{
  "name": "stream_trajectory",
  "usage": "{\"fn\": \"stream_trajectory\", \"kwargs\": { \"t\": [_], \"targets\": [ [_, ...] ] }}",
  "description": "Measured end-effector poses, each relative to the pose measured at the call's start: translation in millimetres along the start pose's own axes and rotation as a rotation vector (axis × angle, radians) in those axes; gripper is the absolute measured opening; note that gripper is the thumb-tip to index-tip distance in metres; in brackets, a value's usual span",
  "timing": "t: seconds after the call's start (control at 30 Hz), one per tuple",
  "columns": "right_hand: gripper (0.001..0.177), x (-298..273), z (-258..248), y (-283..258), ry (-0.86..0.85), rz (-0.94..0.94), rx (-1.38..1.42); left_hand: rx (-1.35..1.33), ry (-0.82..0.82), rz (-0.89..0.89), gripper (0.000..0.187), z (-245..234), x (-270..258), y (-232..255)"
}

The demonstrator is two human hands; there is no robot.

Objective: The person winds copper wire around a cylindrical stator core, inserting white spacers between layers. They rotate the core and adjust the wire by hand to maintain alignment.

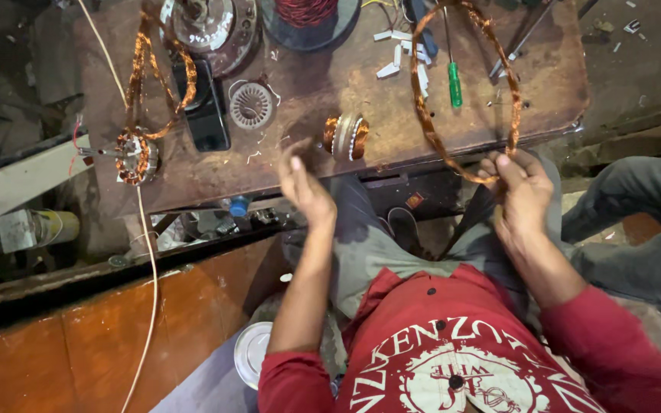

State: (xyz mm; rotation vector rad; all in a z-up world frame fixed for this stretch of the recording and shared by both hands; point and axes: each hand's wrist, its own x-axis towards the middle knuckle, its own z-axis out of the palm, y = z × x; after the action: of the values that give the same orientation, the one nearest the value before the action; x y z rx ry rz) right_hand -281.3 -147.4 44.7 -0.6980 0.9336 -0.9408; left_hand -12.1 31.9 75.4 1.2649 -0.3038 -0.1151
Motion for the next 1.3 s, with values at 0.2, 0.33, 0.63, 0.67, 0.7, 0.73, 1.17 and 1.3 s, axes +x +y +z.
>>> {"fn": "stream_trajectory", "kwargs": {
  "t": [0.2,0.33,0.63,0.67,0.7,0.73,1.17,1.3],
  "targets": [
    [0.022,-50,-24,-34,-0.059,-0.117,0.015,0.29,-0.338,0.497,0.017,7,-80,89],
    [0.019,-72,-36,-55,-0.058,-0.17,0.023,-0.011,-0.896,0.333,0.018,52,-109,111],
    [0.016,-119,-95,-82,-0.144,-0.169,-0.076,-0.62,-0.742,-1.053,0.047,226,-94,61],
    [0.017,-122,-103,-82,-0.138,-0.131,-0.048,-0.662,-0.735,-1.082,0.042,232,-93,55],
    [0.018,-124,-110,-81,-0.133,-0.094,-0.02,-0.703,-0.728,-1.111,0.037,238,-93,49],
    [0.02,-127,-118,-78,-0.125,-0.051,0.009,-0.742,-0.716,-1.143,0.033,241,-95,45],
    [0.047,-55,-72,-38,-0.127,0.041,-0.245,-0.546,-0.495,-1.001,0.021,180,-36,-11],
    [0.052,-33,-31,-36,-0.191,-0.099,-0.423,-0.603,-0.602,-0.977,0.022,167,-26,5]
  ]
}}
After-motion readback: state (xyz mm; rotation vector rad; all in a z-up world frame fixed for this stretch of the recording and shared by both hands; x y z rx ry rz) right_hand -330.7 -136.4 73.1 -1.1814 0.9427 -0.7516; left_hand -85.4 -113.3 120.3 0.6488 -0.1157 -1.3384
